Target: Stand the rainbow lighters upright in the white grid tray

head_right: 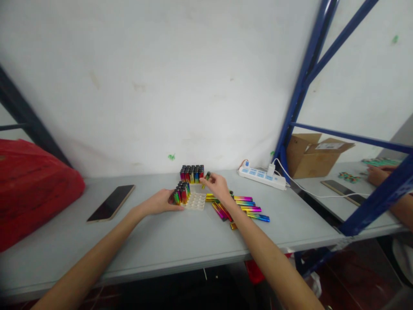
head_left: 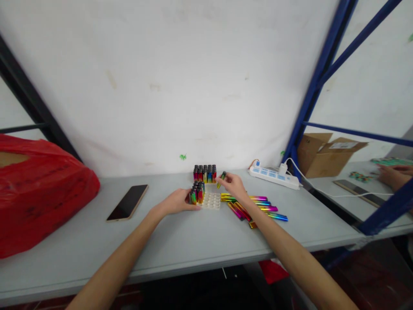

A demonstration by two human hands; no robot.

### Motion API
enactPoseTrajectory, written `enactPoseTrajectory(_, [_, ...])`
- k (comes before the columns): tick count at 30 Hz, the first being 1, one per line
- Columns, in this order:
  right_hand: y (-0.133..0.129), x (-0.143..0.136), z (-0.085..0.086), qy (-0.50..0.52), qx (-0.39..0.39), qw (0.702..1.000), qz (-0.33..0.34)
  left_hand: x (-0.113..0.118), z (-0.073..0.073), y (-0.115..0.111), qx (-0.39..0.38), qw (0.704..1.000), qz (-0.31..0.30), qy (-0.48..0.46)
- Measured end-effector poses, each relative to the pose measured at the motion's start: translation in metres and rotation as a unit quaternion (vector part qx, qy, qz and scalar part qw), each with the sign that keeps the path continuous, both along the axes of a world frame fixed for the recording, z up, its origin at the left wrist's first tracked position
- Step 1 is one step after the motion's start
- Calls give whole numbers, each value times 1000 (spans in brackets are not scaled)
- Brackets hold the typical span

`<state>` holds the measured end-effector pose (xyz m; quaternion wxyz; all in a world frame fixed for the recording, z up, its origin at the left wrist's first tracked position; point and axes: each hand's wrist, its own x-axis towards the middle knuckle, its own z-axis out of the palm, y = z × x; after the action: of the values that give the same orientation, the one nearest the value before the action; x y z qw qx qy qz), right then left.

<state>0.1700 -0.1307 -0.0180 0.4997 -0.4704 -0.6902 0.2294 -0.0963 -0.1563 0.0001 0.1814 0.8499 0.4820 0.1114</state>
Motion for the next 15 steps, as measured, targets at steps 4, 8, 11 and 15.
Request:
enactPoseTrajectory(4, [-7,-20,-6,51,-46,993,100,-1,0,0,-3,1000,-2,-5])
enactPoseTrajectory(8, [-18,-34,-3,164,-107,956,219,-1,1,0,-4,1000,-7,-4])
enactPoseTrajectory(11, [-25,-39,3,246,-163,923,248,-1,1,0,0,1000,-4,-2])
enactPoseTrajectory(15, [-29,-39,7,262,-250,907,214,-1,1,0,3,1000,-5,-6])
